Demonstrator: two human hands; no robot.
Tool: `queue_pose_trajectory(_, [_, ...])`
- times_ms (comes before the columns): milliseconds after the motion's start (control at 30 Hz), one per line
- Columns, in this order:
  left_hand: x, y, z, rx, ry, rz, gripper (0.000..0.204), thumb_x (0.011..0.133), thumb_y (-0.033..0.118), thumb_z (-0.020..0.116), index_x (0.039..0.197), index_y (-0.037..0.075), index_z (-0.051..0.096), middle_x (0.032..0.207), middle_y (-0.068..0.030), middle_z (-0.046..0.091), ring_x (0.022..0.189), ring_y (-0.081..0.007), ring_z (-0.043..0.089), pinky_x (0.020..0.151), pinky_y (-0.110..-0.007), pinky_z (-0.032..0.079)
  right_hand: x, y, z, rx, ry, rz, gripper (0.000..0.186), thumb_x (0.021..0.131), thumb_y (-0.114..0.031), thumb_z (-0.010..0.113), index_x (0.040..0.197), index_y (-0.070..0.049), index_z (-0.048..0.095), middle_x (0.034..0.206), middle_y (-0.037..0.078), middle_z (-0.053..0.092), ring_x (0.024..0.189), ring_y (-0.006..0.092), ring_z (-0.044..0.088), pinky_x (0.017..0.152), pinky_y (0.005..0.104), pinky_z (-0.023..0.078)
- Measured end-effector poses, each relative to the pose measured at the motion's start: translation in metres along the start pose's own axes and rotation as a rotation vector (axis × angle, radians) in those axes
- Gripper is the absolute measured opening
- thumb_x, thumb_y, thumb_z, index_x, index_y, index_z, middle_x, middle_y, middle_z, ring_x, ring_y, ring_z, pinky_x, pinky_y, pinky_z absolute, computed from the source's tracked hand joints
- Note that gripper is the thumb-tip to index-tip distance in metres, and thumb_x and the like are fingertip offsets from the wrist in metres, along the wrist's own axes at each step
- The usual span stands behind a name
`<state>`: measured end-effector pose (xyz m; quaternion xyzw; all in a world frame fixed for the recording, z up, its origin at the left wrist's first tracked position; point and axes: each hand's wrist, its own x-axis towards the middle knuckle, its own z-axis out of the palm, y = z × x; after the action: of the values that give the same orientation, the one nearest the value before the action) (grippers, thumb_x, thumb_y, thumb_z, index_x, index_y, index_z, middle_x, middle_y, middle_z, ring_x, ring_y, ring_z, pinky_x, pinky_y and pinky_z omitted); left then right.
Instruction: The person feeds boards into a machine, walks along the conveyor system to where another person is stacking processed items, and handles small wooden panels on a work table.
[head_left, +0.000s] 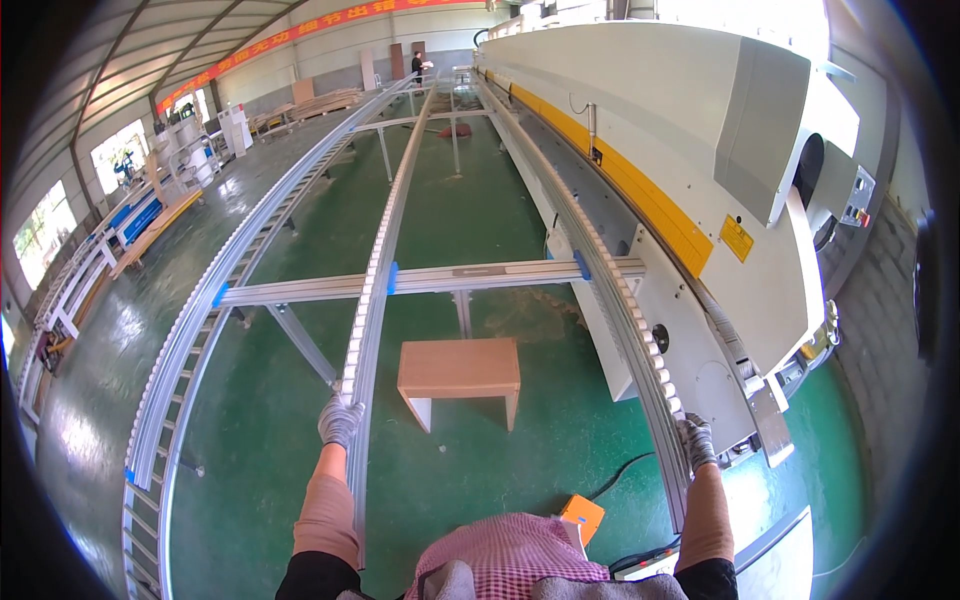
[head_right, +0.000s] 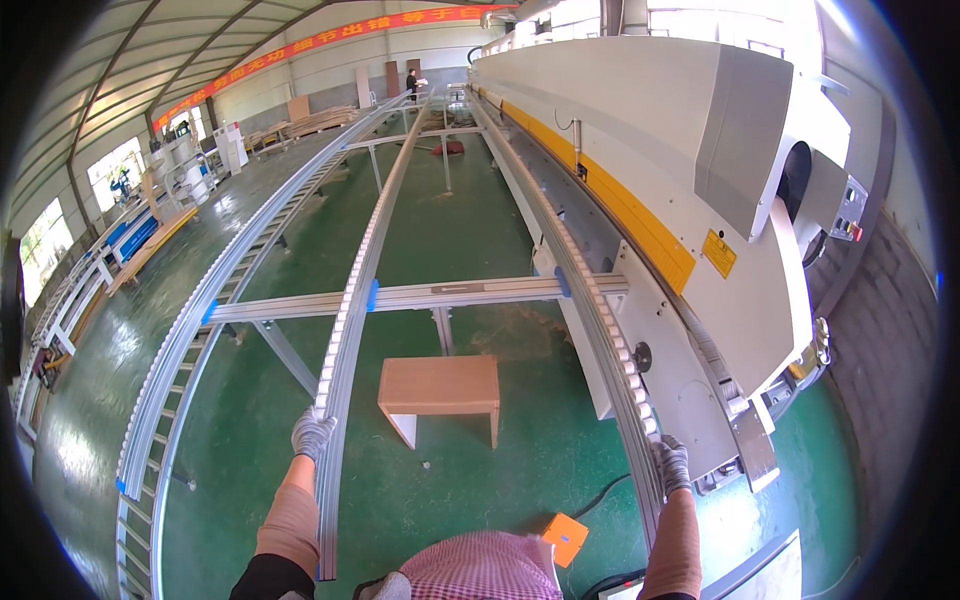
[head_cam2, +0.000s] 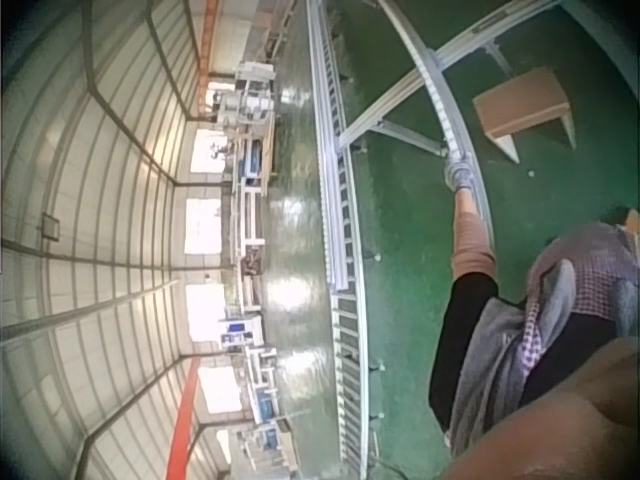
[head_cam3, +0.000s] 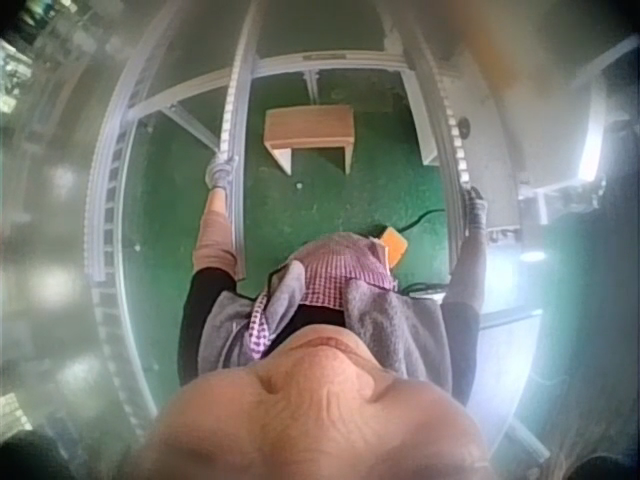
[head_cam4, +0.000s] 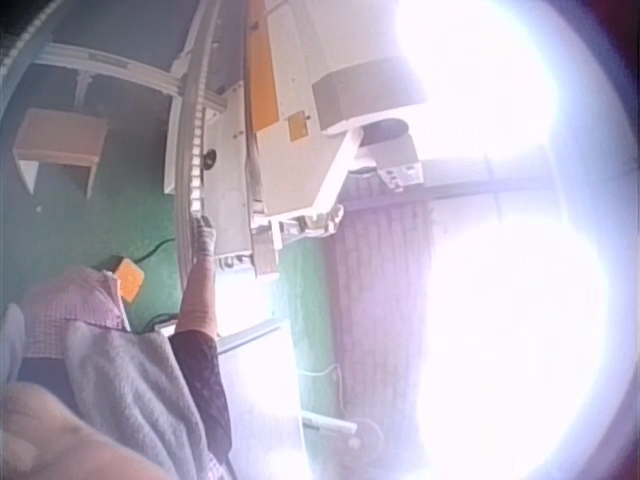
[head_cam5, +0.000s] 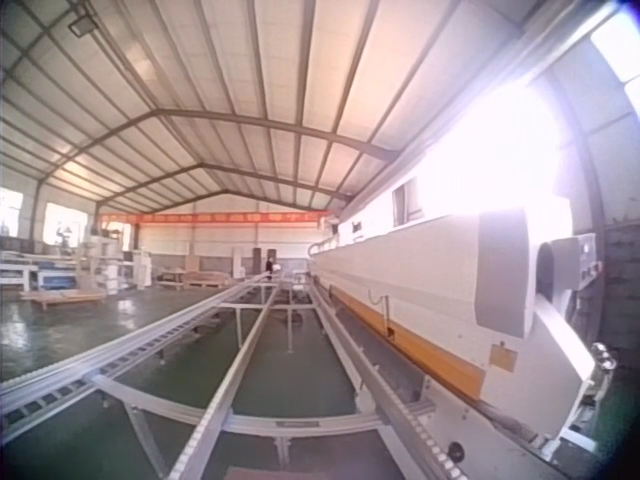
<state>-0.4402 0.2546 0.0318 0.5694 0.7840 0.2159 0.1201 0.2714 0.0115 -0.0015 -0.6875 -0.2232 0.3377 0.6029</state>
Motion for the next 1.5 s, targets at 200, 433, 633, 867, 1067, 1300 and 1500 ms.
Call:
queue_pose_trajectory(200, [0.004, 0.008, 0.0, -0.002, -0.025, 0.002, 0.052, 0.076, 0.039, 0.074, 0.113, 0.004, 0.062, 0.102, -0.021, 0.07, 0.097, -0.0372, 0.067, 0.084, -0.044, 0.053, 0.021, 0.018, -0.014, -0.022, -0.031, -0.037, 0.029, 0.094, -0.028, 0.065, 0.097, 0.0, 0.07, 0.082, 0.001, 0.067, 0.071, 0.0119, 0.058, 0.065, 0.0275, 0.047])
queue_pose_trajectory(433, [-0.004, 0.002, -0.003, 0.034, -0.018, 0.013, 0.06, 0.076, 0.035, 0.074, 0.128, 0.01, 0.056, 0.107, -0.0203, 0.069, 0.1, -0.0373, 0.065, 0.087, -0.044, 0.052, 0.021, 0.023, -0.014, -0.062, 0.114, 0.043, 0.042, 0.096, -0.041, 0.059, 0.091, -0.001, 0.072, 0.078, 0.0, 0.066, 0.068, 0.0114, 0.056, 0.065, 0.0283, 0.046])
queue_pose_trajectory(633, [-0.003, -0.003, 0.006, -0.022, 0.01, 0.038, 0.054, 0.075, 0.037, 0.075, 0.118, 0.007, 0.061, 0.103, -0.0188, 0.07, 0.095, -0.0359, 0.067, 0.083, -0.043, 0.053, -0.006, 0.008, -0.004, -0.08, 0.036, -0.115, 0.038, 0.092, -0.033, 0.062, 0.107, 0.001, 0.07, 0.087, 0.006, 0.069, 0.079, 0.0144, 0.061, 0.072, 0.0304, 0.05])
queue_pose_trajectory(867, [0.026, -0.042, 0.026, -0.115, 0.006, 0.141, 0.059, 0.079, 0.037, 0.073, 0.122, 0.0, 0.059, 0.107, -0.02, 0.07, 0.097, -0.034, 0.068, 0.084, -0.041, 0.052, 0.014, -0.002, -0.002, -0.126, -0.02, -0.009, 0.03, 0.09, -0.026, 0.06, 0.104, -0.003, 0.07, 0.086, 0.005, 0.068, 0.077, 0.0159, 0.063, 0.07, 0.0314, 0.051])
queue_pose_trajectory(1067, [0.032, -0.033, 0.041, 0.024, 0.054, 0.145, 0.063, 0.079, 0.036, 0.074, 0.125, -0.003, 0.056, 0.109, -0.0225, 0.068, 0.1, -0.0356, 0.067, 0.086, -0.039, 0.051, 0.024, 0.014, -0.011, -0.625, 0.141, -0.056, 0.057, 0.094, -0.053, 0.054, 0.093, 0.001, 0.071, 0.079, 0.017, 0.068, 0.078, 0.0289, 0.064, 0.077, 0.0382, 0.049])
queue_pose_trajectory(1300, [0.007, -0.002, 0.018, 0.018, -0.041, 0.11, 0.066, 0.079, 0.037, 0.074, 0.127, -0.004, 0.055, 0.111, -0.0237, 0.067, 0.102, -0.0357, 0.065, 0.087, -0.039, 0.05, 0.033, 0.031, -0.023, -0.422, 0.27, 0.01, 0.058, 0.095, -0.057, 0.052, 0.085, -0.003, 0.072, 0.072, 0.004, 0.065, 0.064, 0.0156, 0.056, 0.067, 0.032, 0.047])
queue_pose_trajectory(1500, [0.024, -0.035, 0.03, 0.048, 0.047, 0.163, 0.068, 0.079, 0.037, 0.074, 0.128, -0.005, 0.053, 0.111, -0.0235, 0.067, 0.102, -0.0361, 0.065, 0.088, -0.039, 0.05, 0.023, 0.011, -0.005, -0.427, 0.185, 0.064, 0.065, 0.096, -0.06, 0.044, 0.097, -0.001, 0.071, 0.086, 0.017, 0.071, 0.085, 0.0292, 0.065, 0.084, 0.0384, 0.048])
